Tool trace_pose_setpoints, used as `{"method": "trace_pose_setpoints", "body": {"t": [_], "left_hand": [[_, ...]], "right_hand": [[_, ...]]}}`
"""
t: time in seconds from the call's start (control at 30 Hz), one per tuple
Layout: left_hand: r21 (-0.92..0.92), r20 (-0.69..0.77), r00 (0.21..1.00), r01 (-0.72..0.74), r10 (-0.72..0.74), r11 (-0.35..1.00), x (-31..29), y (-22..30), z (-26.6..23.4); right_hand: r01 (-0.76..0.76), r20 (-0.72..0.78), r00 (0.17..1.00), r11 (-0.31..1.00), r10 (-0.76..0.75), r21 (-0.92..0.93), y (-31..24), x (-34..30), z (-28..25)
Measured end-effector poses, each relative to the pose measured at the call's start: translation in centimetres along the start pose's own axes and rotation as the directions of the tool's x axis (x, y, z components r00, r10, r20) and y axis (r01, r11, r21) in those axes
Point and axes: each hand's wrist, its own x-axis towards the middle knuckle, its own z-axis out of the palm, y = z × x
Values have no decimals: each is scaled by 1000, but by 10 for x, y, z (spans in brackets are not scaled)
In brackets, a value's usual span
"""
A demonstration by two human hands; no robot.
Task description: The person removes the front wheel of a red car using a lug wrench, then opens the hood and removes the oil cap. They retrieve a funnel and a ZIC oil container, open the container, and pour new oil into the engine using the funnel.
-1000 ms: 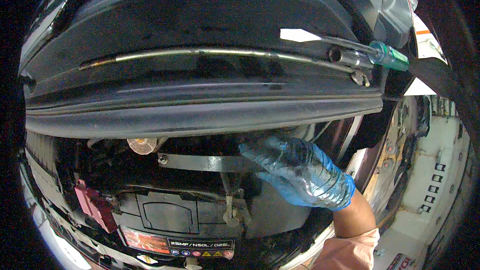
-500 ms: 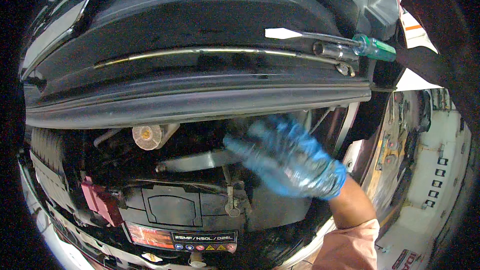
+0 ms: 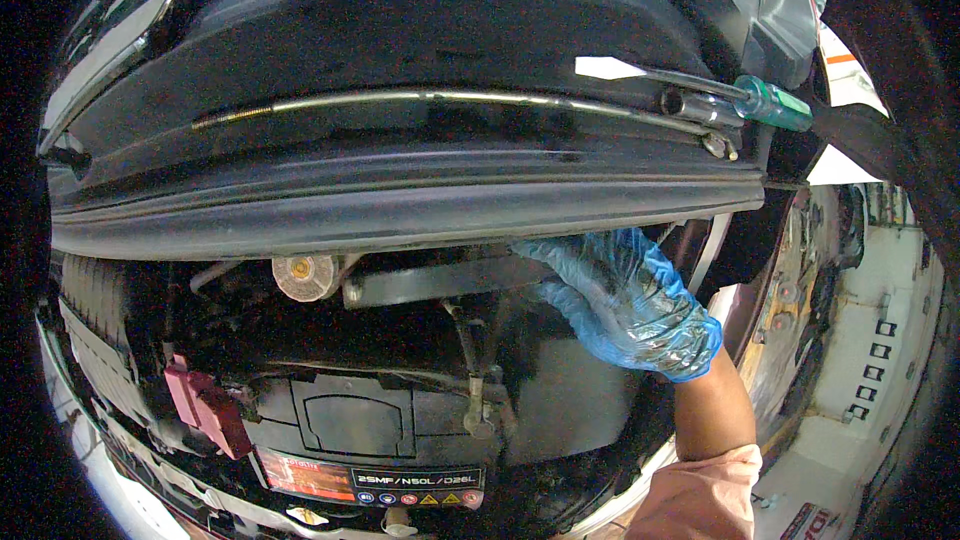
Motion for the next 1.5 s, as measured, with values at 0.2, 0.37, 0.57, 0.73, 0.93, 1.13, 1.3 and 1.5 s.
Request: {"method": "trace_pose_setpoints", "body": {"t": [0.2, 0.37, 0.57, 0.73, 0.93, 1.13, 1.3, 1.5], "left_hand": [[-14, -4, 1000, 22, -22, 1000, -6, 2, -2], [-1, -3, 998, 68, -68, 998, -22, 1, -7], [35, 50, 996, 74, -75, 997, -59, -13, -18], [43, 73, 996, 55, -58, 998, -81, -28, -16], [-116, 16, 1000, 27, -25, 993, -36, 18, -72], [-416, -312, 908, -396, 280, 819, 41, 80, -79], [-655, -264, 839, -518, 476, 551, 160, 180, -78], [-770, -268, 813, -503, 516, 393, 194, 239, -31]], "right_hand": [[38, 14, 999, 997, -39, 71, -14, 1, -2], [-11, -1, 1000, 999, 11, -46, -11, 0, 5], [127, -107, 983, 975, -148, -180, -16, -8, 39], [180, -220, 938, 919, -267, -350, -1, -9, 39], [6, -144, 989, 996, -19, -88, -22, -7, 20], [148, -381, 904, 977, -195, -151, -13, 3, 26], [42, -178, 982, 994, -59, -99, -16, -7, 12], [12, -272, 962, 999, 2, 49, -11, -11, 0]]}}
